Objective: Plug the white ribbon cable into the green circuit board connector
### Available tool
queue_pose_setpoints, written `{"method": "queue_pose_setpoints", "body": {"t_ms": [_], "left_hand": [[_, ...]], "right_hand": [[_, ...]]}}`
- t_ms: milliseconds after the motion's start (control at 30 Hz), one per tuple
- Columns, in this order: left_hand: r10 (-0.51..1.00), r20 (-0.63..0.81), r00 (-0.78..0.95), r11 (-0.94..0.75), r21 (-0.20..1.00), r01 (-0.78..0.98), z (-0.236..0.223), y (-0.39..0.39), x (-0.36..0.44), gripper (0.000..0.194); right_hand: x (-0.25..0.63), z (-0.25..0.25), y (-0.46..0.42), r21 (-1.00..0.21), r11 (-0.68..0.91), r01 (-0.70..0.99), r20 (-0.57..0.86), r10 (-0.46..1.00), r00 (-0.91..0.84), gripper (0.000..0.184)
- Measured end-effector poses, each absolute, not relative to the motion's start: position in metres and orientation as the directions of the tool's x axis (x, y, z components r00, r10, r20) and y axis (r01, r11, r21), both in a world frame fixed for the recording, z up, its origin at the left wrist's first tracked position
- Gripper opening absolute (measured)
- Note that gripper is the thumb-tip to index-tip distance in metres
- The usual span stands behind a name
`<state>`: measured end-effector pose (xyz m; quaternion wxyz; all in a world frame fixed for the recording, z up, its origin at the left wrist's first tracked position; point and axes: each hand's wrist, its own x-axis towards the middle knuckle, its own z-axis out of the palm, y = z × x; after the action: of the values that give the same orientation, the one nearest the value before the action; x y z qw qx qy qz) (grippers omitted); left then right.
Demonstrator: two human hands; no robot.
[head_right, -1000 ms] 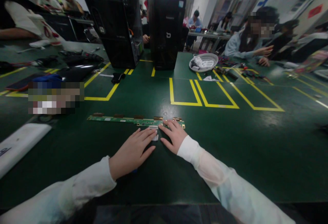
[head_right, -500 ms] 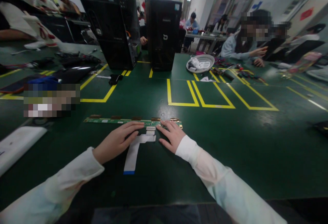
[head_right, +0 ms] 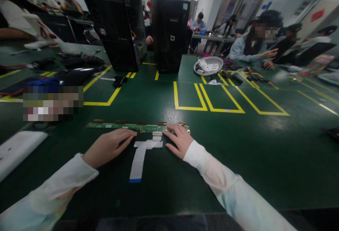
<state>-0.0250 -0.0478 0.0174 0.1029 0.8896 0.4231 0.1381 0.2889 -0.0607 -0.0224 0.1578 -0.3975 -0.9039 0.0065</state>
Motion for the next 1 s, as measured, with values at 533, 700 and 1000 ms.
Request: {"method": "queue_pose_setpoints", "body": {"t_ms": [533, 700, 1000], "left_hand": [[0.777, 0.180, 0.603, -0.628, 0.267, 0.731, 0.015, -0.045, -0.023, 0.032], [0.766, 0.183, 0.616, -0.642, 0.251, 0.724, 0.018, -0.046, -0.022, 0.034], [0.746, 0.201, 0.634, -0.665, 0.276, 0.694, 0.021, -0.047, -0.022, 0.031]], "right_hand": [[0.268, -0.016, -0.064, -0.159, 0.715, 0.681, 0.171, 0.699, -0.694, 0.055], [0.282, -0.018, -0.065, -0.132, 0.705, 0.697, 0.171, 0.709, -0.684, 0.052], [0.360, -0.030, -0.098, -0.102, 0.601, 0.793, 0.273, 0.783, -0.559, 0.049]]}}
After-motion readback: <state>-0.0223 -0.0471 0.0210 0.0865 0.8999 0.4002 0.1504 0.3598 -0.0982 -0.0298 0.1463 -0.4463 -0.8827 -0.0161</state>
